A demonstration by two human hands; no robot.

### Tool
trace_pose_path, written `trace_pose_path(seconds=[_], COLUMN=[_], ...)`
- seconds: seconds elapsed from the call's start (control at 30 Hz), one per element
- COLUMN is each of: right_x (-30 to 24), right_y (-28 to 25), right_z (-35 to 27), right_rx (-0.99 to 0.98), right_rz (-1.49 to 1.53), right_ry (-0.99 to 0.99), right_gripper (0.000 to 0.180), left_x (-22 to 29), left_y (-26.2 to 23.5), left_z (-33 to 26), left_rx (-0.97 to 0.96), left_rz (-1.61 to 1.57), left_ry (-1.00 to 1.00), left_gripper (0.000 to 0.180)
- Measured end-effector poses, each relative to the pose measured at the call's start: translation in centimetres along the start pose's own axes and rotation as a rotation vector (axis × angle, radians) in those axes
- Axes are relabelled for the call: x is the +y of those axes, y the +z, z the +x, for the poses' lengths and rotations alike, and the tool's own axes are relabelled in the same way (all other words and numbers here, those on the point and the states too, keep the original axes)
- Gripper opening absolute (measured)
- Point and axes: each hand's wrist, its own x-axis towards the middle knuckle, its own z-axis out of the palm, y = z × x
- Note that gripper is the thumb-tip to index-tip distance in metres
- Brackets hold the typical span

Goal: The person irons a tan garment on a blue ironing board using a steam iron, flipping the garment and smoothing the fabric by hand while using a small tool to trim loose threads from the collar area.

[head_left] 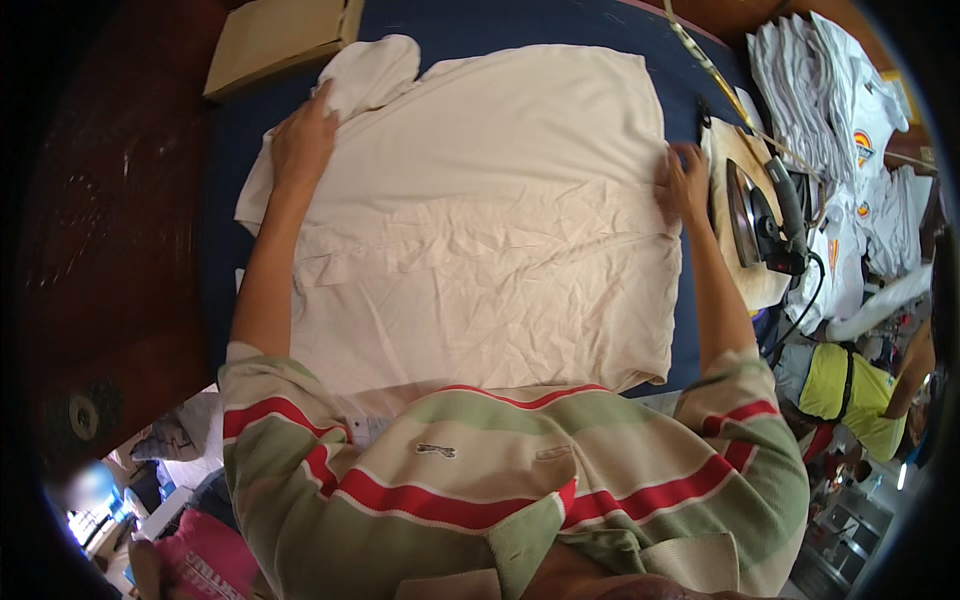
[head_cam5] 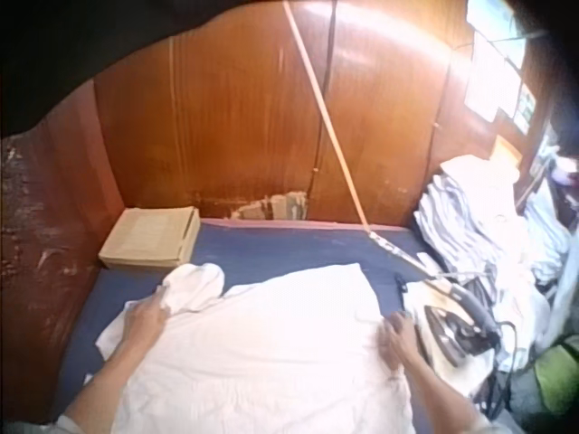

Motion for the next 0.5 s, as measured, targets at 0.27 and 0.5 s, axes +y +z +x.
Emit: trace_pose_path(seconds=[0.27,0.5], right_x=[0.0,2.8], right_y=[8.4,8.6], right_z=[14.7,14.4], right_rx=[-0.267,-0.021], right_rz=[-0.243,0.11], right_ry=[0.137,-0.032], right_gripper=[0.038,0.038], left_x=[-2.3,1.9], left_y=[7.3,8.8], left_z=[8.6,7.8], left_rx=[-0.567,-0.101], left_rz=[0.149,0.279], left_ry=[0.111,-0.074], left_gripper=[0.036,0.035])
